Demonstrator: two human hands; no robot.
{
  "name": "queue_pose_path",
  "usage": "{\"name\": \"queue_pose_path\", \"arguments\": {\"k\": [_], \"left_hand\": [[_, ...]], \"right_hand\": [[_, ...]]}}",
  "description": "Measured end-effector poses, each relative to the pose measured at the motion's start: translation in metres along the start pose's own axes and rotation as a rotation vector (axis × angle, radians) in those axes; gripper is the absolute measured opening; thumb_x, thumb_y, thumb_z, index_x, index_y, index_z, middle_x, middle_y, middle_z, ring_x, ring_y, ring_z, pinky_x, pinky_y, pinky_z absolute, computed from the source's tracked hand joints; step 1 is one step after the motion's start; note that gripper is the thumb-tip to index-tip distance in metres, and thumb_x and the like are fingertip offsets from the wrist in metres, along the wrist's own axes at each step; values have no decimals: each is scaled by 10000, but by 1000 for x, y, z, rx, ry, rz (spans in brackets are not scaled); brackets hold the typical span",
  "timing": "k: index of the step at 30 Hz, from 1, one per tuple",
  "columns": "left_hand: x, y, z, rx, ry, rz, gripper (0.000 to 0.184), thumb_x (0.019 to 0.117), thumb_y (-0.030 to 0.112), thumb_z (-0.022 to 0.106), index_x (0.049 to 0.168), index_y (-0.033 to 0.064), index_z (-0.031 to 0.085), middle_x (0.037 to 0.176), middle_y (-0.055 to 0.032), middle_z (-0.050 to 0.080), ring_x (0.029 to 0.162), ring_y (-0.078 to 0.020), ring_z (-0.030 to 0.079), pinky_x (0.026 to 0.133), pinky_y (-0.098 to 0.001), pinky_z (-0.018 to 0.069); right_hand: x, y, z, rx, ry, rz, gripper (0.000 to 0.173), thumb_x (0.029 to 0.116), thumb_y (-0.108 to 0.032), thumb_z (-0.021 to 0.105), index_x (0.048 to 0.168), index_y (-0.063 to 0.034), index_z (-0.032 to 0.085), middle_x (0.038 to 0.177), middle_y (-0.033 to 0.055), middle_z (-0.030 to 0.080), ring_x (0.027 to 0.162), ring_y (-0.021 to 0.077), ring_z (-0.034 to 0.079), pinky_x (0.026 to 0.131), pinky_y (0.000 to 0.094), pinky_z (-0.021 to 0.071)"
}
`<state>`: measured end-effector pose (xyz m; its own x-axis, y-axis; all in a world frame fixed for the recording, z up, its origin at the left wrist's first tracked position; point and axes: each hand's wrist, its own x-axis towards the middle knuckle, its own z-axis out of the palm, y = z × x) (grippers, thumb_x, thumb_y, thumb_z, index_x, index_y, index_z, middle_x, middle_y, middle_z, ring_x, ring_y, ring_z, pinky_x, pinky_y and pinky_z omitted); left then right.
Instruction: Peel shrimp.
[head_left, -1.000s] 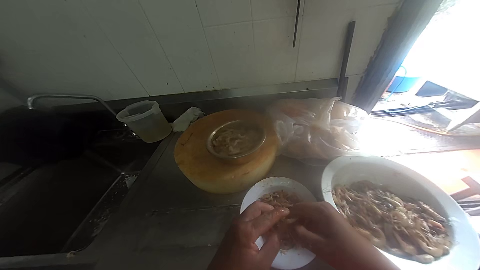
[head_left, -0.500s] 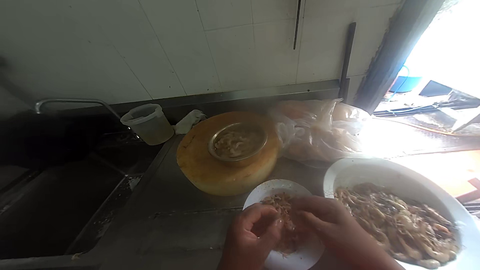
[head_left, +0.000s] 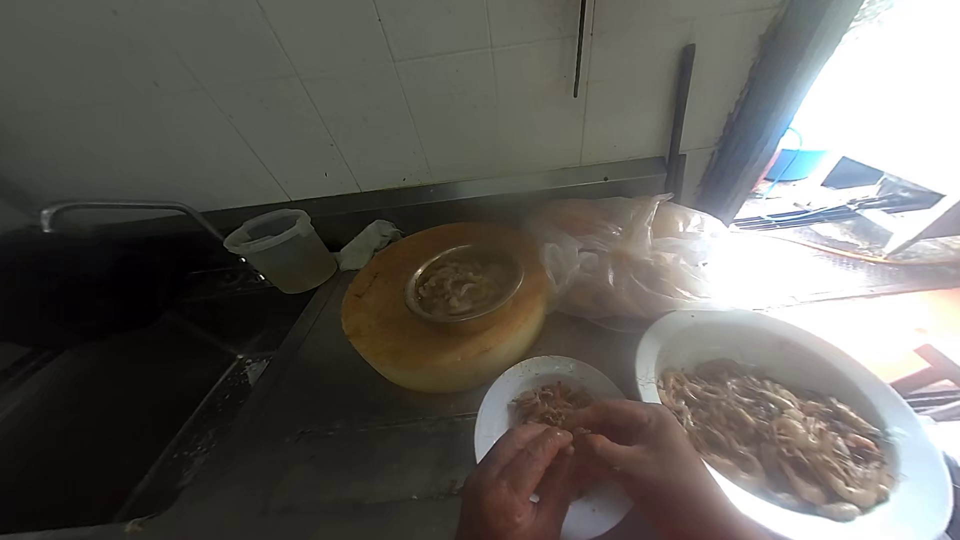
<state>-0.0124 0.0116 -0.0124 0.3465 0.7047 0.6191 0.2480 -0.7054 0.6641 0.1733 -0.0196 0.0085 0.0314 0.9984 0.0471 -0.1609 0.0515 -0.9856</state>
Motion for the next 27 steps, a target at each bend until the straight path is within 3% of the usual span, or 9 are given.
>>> {"name": "queue_pose_path", "arguments": {"k": [6,11,14,17,20,22,24,25,27], "left_hand": [[0,5,1,-265,14,-186,125,915,72,738,1033,33,750,1030,-59,717,898,-143,717,763,-289,650],[4,9,-8,-681,-14,-495,133,974,41,649,1041,-46,725,992,-167,714,863,-259,732,800,-419,650],[6,9,-13,-871,-5,-641,151,991,61,627,1049,-50,711,988,-188,711,843,-270,727,802,-447,636],[11,10,-20,-901,56,-706,142,979,74,637,1028,-31,720,953,-159,705,799,-231,712,767,-414,634],[13,5,-25,-826,91,-668,171,996,92,625,1051,-46,710,922,-164,690,781,-229,691,764,-398,622],[18,1,-28,-738,109,-630,196,1004,104,627,1076,-58,711,911,-174,688,769,-231,681,745,-378,615],[31,-3,-34,-612,132,-583,201,1006,124,625,1059,-42,725,868,-152,686,734,-210,658,704,-343,595],[42,-4,-37,-533,147,-577,201,1005,146,623,1038,-19,733,846,-129,689,726,-202,654,693,-335,585],[74,-10,-46,-368,199,-596,191,993,178,643,1057,34,752,837,-87,718,729,-195,682,706,-354,595]], "right_hand": [[-1,2,2,-31,27,-60,90,864,-37,749,948,-17,774,834,103,756,702,191,742,652,350,661],[3,8,-1,-30,24,-117,74,875,-83,730,913,-36,774,812,87,739,695,168,714,641,327,633],[6,7,-3,5,64,-127,93,899,-83,677,900,-42,760,803,87,721,682,187,711,630,359,640],[8,5,-7,-11,128,-136,129,914,-90,641,902,-44,760,812,96,718,662,204,705,602,368,639],[9,14,-13,-356,144,-301,209,966,-137,569,961,-114,776,873,27,722,674,150,699,576,323,634],[7,20,-12,-748,68,-375,212,988,-230,588,1036,-169,785,960,-25,724,817,82,695,697,295,619],[4,22,-2,-985,-111,-347,278,1047,-335,568,1048,-158,782,1086,-1,749,1075,132,694,925,365,590],[4,25,0,-1037,-181,-366,252,1042,-291,568,1041,-153,779,1115,3,750,1147,154,674,988,366,563],[5,28,-2,-1074,-225,-409,186,983,-160,603,1036,-145,780,1106,16,751,1158,184,673,1006,371,551]]}}
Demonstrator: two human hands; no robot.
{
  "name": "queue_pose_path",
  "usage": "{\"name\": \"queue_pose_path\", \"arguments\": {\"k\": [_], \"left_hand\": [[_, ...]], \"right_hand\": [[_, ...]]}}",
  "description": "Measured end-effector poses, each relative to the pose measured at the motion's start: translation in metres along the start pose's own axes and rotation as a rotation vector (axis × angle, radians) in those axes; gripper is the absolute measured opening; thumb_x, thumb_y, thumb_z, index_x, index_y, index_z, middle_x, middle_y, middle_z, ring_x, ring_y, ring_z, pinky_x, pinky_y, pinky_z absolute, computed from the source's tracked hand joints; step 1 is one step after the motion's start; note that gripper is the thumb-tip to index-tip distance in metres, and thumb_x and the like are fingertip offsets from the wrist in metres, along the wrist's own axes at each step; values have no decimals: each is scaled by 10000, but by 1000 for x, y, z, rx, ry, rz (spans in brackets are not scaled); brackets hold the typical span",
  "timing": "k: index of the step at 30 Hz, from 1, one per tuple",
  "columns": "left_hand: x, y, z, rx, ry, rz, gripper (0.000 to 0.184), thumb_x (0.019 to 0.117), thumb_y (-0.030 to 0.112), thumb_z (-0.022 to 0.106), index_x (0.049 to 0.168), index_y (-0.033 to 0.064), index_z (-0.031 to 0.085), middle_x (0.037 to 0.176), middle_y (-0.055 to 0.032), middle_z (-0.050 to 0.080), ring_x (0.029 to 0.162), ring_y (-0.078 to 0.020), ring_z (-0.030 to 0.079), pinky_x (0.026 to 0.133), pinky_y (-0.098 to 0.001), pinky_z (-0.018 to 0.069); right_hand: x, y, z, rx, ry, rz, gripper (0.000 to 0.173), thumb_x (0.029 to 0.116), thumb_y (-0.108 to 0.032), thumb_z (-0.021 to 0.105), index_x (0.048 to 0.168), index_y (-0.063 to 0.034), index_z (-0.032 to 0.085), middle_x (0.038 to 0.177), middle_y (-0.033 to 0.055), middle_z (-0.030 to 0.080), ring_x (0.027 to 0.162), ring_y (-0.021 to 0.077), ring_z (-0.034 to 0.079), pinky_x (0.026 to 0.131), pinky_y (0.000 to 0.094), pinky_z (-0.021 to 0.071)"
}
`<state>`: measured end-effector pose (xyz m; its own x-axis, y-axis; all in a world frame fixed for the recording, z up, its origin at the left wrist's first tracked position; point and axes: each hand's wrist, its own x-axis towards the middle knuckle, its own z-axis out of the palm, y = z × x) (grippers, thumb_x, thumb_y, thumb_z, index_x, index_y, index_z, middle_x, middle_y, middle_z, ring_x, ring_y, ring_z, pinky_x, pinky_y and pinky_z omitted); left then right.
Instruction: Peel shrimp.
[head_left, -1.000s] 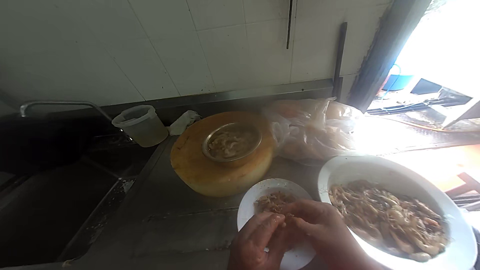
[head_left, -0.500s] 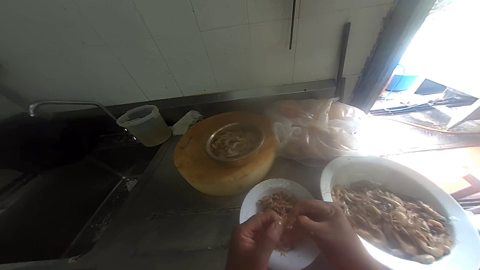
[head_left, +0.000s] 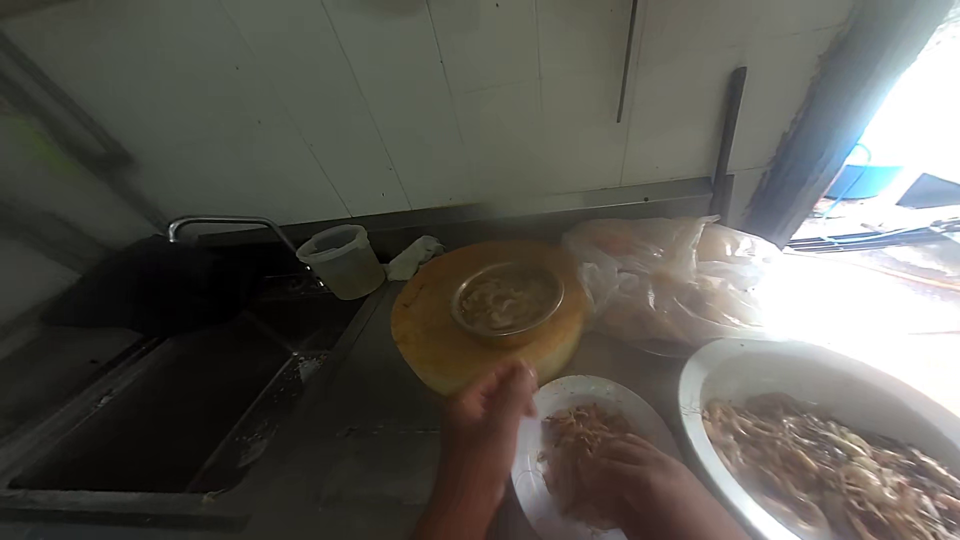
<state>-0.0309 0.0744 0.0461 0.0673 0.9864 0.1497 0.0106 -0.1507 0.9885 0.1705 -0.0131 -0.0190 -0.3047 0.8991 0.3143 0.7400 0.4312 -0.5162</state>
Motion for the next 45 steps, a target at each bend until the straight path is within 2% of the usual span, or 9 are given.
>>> {"name": "queue_pose_path", "arguments": {"k": [4,7,16,20,25,30,40,42,45], "left_hand": [[68,25,-11,437,20,-54,459,1014,253,656,1435,90,571,1146,-103,709,865,-207,723,791,-415,626],[74,33,-15,650,20,-5,565,1020,312,633,1525,110,482,1220,-86,705,880,-207,722,785,-453,617],[2,-38,-3,578,-153,141,315,1001,370,611,1252,220,726,971,59,726,754,-73,678,666,-306,603],[-14,-50,-11,540,-188,154,306,1007,405,581,1181,226,758,920,87,713,733,-32,663,635,-229,588],[-26,-41,-1,501,-338,295,301,978,392,656,1209,224,752,1015,64,692,781,-18,645,647,-209,572],[-34,-43,23,645,-218,502,287,982,372,664,1163,175,767,1116,21,722,986,-50,689,846,-243,601],[-37,-44,10,316,-298,376,237,952,295,679,1052,96,761,937,26,692,811,-49,673,681,-225,604],[-37,-47,4,185,-290,267,180,964,253,675,1012,100,758,918,12,699,774,-89,680,636,-251,602],[-33,-49,-12,-52,-271,84,181,966,185,632,985,36,732,834,-71,690,672,-170,654,591,-319,577]], "right_hand": [[12,6,-40,-26,-78,125,269,1002,-132,562,1169,-174,769,1212,18,726,1189,177,656,1027,409,542],[31,24,-83,-157,-228,212,222,1010,-146,589,1121,-199,774,1136,-11,721,1122,165,653,981,419,545],[58,34,-46,-466,-700,144,173,932,-128,672,1089,-99,739,1133,137,659,1157,360,588,946,546,511],[57,37,-57,-336,-601,193,175,954,-202,642,1073,-142,756,1065,76,697,1100,289,631,948,529,514],[56,23,-91,67,-371,346,86,955,-284,716,1009,-219,732,883,-77,713,789,44,676,732,296,596],[56,5,-78,500,-277,425,140,955,-296,750,1024,-176,769,879,-18,740,706,94,689,658,259,603],[43,-12,-68,985,-166,271,175,993,-161,696,1074,-14,747,970,108,736,815,206,731,749,352,653],[38,-11,-69,921,-83,231,177,992,-184,702,1066,-32,755,960,100,741,805,204,733,734,353,656],[31,-4,-63,215,-9,245,257,1019,-443,612,1056,-257,786,1017,-110,737,914,22,696,795,251,610]]}}
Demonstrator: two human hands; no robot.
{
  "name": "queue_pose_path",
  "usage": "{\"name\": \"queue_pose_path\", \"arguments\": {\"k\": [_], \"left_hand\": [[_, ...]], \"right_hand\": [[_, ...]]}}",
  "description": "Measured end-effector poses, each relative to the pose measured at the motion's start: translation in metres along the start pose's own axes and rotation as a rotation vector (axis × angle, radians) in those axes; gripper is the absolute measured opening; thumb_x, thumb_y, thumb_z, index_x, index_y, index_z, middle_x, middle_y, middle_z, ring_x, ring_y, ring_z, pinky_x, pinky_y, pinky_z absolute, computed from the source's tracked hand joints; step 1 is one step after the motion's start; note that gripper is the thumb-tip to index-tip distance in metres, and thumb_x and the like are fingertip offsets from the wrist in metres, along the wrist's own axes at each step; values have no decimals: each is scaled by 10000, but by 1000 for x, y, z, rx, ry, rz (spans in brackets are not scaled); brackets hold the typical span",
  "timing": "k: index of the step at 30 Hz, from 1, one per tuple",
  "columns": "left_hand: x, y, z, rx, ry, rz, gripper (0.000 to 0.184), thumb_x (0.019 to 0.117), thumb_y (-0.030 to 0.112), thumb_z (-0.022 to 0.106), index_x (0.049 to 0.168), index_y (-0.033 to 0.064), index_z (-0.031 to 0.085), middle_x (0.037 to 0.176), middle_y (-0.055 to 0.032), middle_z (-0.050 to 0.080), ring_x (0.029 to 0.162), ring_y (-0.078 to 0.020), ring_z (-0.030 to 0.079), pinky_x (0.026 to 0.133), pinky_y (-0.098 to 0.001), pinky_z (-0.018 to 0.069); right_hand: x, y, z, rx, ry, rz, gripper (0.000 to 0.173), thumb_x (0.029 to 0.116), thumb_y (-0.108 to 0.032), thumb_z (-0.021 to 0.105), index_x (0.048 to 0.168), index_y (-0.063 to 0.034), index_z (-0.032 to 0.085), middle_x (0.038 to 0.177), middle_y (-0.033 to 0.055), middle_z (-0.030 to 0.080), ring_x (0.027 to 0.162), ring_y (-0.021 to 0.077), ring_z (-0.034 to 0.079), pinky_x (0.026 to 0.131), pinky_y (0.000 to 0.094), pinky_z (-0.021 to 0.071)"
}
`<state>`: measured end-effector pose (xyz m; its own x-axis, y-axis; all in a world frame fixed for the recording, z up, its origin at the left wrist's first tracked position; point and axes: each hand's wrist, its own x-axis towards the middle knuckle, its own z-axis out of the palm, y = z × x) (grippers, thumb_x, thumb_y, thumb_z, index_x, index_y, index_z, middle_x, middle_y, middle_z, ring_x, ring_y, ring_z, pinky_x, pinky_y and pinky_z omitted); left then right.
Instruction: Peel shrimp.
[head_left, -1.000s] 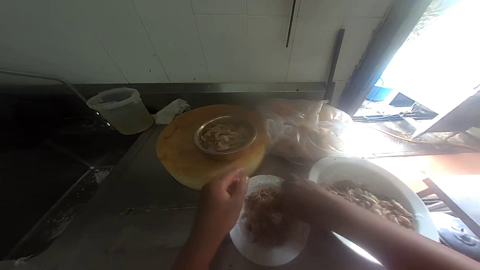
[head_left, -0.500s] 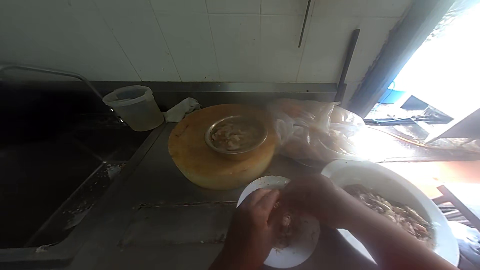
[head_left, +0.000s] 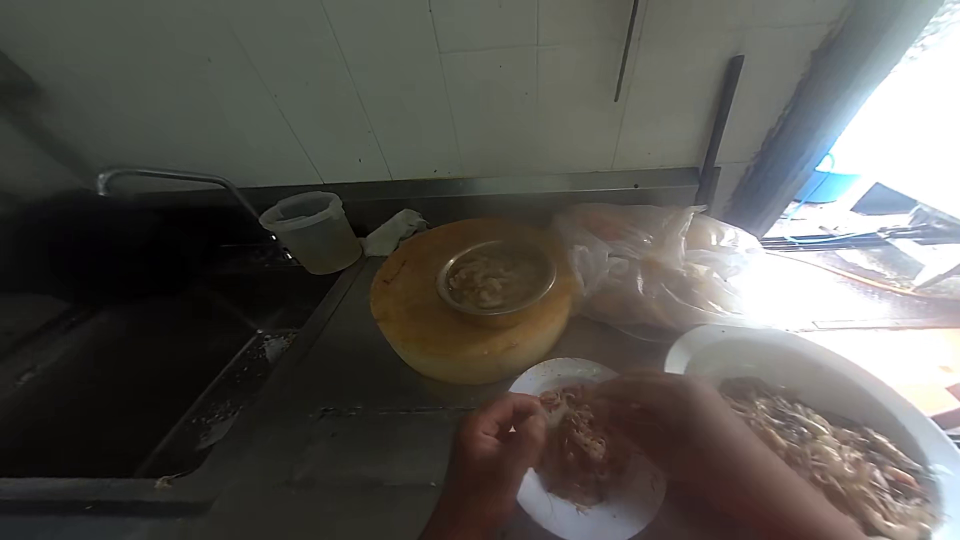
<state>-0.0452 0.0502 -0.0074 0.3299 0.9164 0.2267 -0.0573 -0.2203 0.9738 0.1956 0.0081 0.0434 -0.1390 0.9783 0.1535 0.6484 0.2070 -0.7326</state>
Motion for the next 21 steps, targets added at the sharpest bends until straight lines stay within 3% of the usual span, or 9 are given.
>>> {"name": "queue_pose_path", "arguments": {"k": [2,4,7,9,11,14,21], "left_hand": [[-1,2,-5,-142,23,-90,186,962,149,615,995,4,725,802,-98,668,648,-170,636,590,-306,569],[-2,5,-6,-201,25,-125,182,957,133,610,996,-5,722,811,-109,666,648,-168,638,588,-296,573],[-3,3,-3,-201,-14,-90,181,969,141,626,1011,-7,721,827,-111,670,655,-168,635,585,-302,568],[-5,1,0,-177,-60,-54,183,979,154,635,1017,-5,717,843,-114,675,664,-175,640,591,-310,571],[-5,1,4,-125,-120,-42,207,988,189,634,1051,3,702,892,-114,690,698,-193,664,611,-336,594],[-6,7,11,-64,-142,-50,233,997,188,646,1132,2,683,951,-114,705,751,-220,701,640,-361,628],[-7,10,17,-29,-53,-58,160,995,124,665,1068,-3,729,905,-122,729,716,-223,717,653,-349,645]], "right_hand": [[-1,2,10,-252,-101,32,320,1053,-400,512,1100,-224,775,1237,-78,712,1198,72,633,1034,356,530],[-2,3,20,-252,-127,34,303,1033,-279,521,1213,-216,757,1327,-39,686,1272,106,606,1083,379,503],[1,1,22,80,-106,63,344,1047,-406,560,1295,-217,705,1164,-62,722,1044,45,687,901,267,596],[2,0,23,409,-126,67,354,1028,-426,625,1224,-148,722,1042,-7,739,857,119,718,746,301,636],[2,0,27,578,-114,95,291,1018,-352,662,1145,-102,743,978,35,739,775,165,720,674,321,644],[0,4,31,636,-76,87,251,1012,-300,681,1101,-78,755,954,55,744,751,175,720,657,319,642],[-8,12,42,724,165,37,209,1023,-214,659,1018,-15,724,879,103,721,749,215,716,687,353,645]]}}
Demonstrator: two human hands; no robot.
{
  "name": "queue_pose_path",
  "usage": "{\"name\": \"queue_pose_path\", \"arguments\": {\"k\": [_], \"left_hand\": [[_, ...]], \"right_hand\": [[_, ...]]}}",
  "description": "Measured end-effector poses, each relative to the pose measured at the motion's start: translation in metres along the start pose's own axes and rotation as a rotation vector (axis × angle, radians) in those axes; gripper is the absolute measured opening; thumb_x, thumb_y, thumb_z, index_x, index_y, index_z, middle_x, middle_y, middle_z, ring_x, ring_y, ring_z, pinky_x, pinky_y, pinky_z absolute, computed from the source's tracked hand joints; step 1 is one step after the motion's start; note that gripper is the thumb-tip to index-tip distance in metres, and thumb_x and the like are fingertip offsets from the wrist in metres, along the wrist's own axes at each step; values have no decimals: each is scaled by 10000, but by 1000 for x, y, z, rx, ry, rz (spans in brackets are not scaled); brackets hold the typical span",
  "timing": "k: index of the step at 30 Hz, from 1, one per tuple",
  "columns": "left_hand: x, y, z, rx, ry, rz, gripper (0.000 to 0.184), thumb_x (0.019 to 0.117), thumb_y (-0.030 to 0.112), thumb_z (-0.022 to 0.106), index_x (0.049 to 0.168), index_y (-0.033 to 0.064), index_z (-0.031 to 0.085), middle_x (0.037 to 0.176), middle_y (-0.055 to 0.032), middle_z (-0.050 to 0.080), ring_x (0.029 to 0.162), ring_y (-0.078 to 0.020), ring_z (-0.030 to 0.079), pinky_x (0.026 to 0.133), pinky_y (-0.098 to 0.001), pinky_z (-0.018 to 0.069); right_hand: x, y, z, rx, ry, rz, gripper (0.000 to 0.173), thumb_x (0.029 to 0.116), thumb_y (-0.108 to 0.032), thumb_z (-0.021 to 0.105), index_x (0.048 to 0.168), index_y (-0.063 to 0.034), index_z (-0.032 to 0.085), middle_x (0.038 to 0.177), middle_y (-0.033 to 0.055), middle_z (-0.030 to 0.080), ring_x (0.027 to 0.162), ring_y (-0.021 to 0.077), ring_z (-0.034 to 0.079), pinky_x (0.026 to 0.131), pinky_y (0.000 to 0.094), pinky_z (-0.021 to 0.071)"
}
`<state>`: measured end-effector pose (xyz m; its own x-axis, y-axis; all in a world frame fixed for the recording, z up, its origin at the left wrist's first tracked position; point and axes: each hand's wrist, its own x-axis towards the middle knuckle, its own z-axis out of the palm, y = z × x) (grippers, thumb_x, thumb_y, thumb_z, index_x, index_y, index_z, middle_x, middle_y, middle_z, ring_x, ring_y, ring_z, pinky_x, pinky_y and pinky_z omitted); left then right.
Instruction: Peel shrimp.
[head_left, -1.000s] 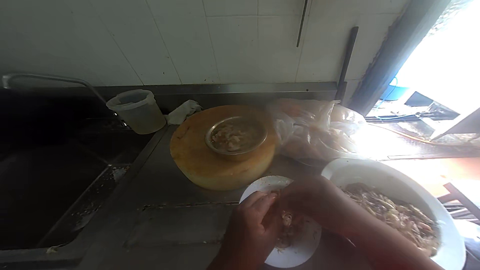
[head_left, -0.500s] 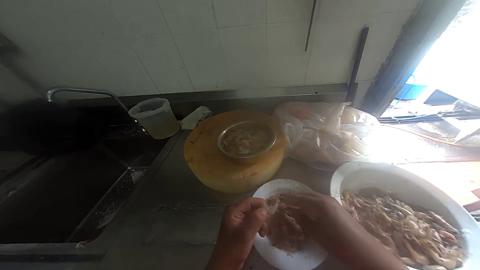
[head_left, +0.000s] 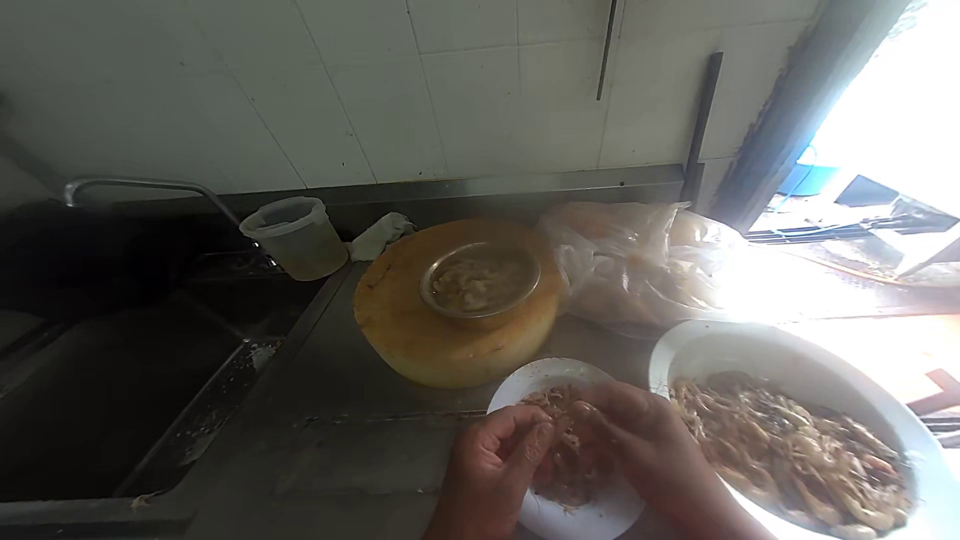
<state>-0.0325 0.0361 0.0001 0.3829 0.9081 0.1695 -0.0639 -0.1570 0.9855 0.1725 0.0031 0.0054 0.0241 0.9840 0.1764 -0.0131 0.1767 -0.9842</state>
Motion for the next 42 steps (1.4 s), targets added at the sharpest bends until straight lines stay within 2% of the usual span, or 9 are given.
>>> {"name": "queue_pose_path", "arguments": {"k": [4,7,9,12,19,24,29,37,42], "left_hand": [[-1,1,-2,-36,33,-38,171,986,115,680,1086,-12,738,923,-146,735,739,-248,729,689,-382,656],[-2,6,-1,-57,96,-117,210,996,100,660,1151,-21,732,995,-168,748,831,-286,755,770,-416,667],[-1,11,4,-66,167,-159,211,1007,81,635,1161,-28,729,1001,-173,755,852,-296,763,784,-419,668],[1,7,15,-63,263,-146,190,990,83,665,1128,-18,747,996,-162,761,872,-290,763,802,-425,666],[-8,1,21,111,147,23,281,1035,42,537,1255,0,707,1202,-94,740,1036,-228,745,934,-399,639],[-8,-9,22,211,196,170,232,966,71,685,1186,30,750,1105,-72,761,946,-203,756,858,-359,659],[-4,-7,22,118,234,172,311,900,17,754,1209,-9,730,1036,-115,769,897,-223,759,829,-355,656],[-5,-8,19,150,166,100,299,943,113,735,1227,20,727,1008,-84,759,870,-201,746,795,-343,655],[-5,-8,13,266,117,161,174,932,171,755,1086,107,803,1009,-33,750,901,-153,725,783,-281,644]], "right_hand": [[-1,0,-7,-11,117,-5,216,1013,-231,672,978,-24,721,837,123,705,714,243,702,666,374,640],[-3,4,-13,-238,142,10,298,962,-372,736,825,-108,716,711,24,688,593,148,654,547,298,577],[-5,7,-12,-434,76,26,236,969,-401,705,896,-182,751,780,-71,713,670,57,673,605,253,589],[-10,9,6,-420,-17,-35,209,984,-287,694,1151,-167,730,976,-70,734,855,50,711,735,257,633],[-5,15,14,-409,156,-162,117,976,-221,705,1056,-161,765,969,-68,750,815,43,725,695,224,646],[-9,17,15,-344,145,-181,111,980,-198,697,1047,-147,769,954,-52,749,805,68,727,688,240,648],[-15,17,17,-394,113,-237,147,960,-186,726,1092,-149,778,1027,-33,744,887,59,729,729,229,653],[-19,16,22,-631,172,-316,133,934,-213,719,1026,-147,789,956,-48,747,841,-6,709,727,171,624],[-21,13,23,-767,188,-381,128,929,-222,687,985,-170,789,892,-59,740,795,-17,684,698,157,583]]}}
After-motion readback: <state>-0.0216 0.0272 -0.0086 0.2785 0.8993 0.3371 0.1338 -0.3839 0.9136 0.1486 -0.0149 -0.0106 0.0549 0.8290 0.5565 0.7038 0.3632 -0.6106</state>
